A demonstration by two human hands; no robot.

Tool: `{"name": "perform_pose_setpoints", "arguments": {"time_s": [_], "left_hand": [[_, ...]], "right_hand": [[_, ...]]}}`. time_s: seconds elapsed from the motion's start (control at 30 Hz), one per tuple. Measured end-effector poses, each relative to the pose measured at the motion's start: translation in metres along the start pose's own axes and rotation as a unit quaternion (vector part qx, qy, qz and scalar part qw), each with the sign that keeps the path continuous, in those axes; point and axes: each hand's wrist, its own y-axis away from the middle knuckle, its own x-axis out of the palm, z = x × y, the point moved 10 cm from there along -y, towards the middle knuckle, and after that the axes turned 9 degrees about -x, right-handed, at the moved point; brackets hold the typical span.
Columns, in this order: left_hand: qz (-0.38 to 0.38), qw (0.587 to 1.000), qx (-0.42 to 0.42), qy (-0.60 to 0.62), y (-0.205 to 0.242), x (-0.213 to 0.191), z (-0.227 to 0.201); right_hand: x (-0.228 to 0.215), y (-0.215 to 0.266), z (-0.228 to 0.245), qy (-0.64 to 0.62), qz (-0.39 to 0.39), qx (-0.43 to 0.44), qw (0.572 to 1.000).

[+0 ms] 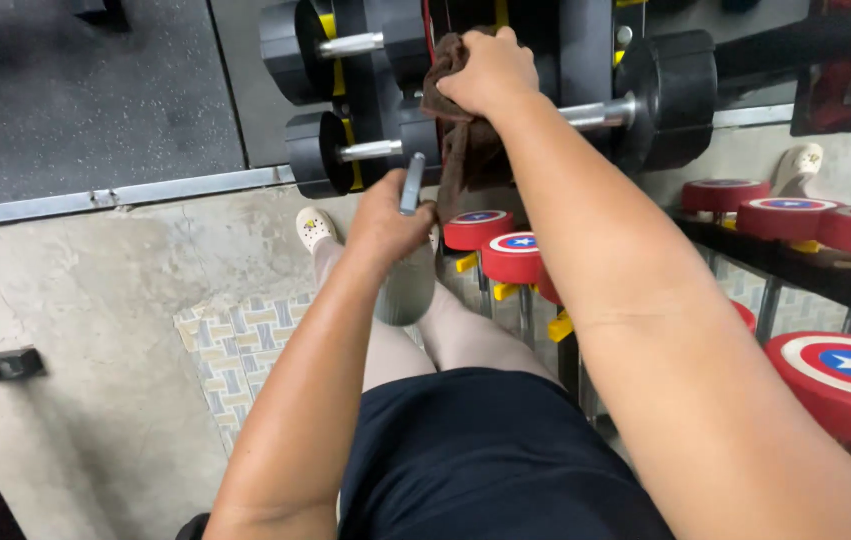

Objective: Using a spray bottle and cloth to sanitize and wipe down barbells and dumbbell racks in a gym.

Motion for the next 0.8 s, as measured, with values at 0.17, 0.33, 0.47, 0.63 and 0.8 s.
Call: {"name": "perform_pose_setpoints", "arguments": {"time_s": [0.17, 0.33, 0.47, 0.63, 0.8], "left_hand": [[0.018, 0.998, 0.034, 0.055, 0.000, 0.017, -0.003], [0.014, 1.000, 0.021, 0.004, 0.005, 0.008, -0.027], [0.018, 0.999, 0.020, 0.019, -0.003, 0.012, -0.031], [0.024, 0.997, 0.049, 0.056, -0.013, 0.018, -0.036], [-0.028, 0.988, 0.130, 0.082, -0.014, 0.009, -0.057]], "right_hand": [[0.006, 0.049, -0.003, 0.015, -0.105, -0.092, 0.990], [0.016, 0.127, -0.001, -0.058, -0.255, -0.220, 0.940], [0.032, 0.111, -0.003, -0.019, -0.289, -0.234, 0.928], [0.059, 0.067, -0.036, 0.092, -0.295, -0.143, 0.940], [-0.003, 0.034, -0.009, 0.024, -0.172, -0.068, 0.982]]}}
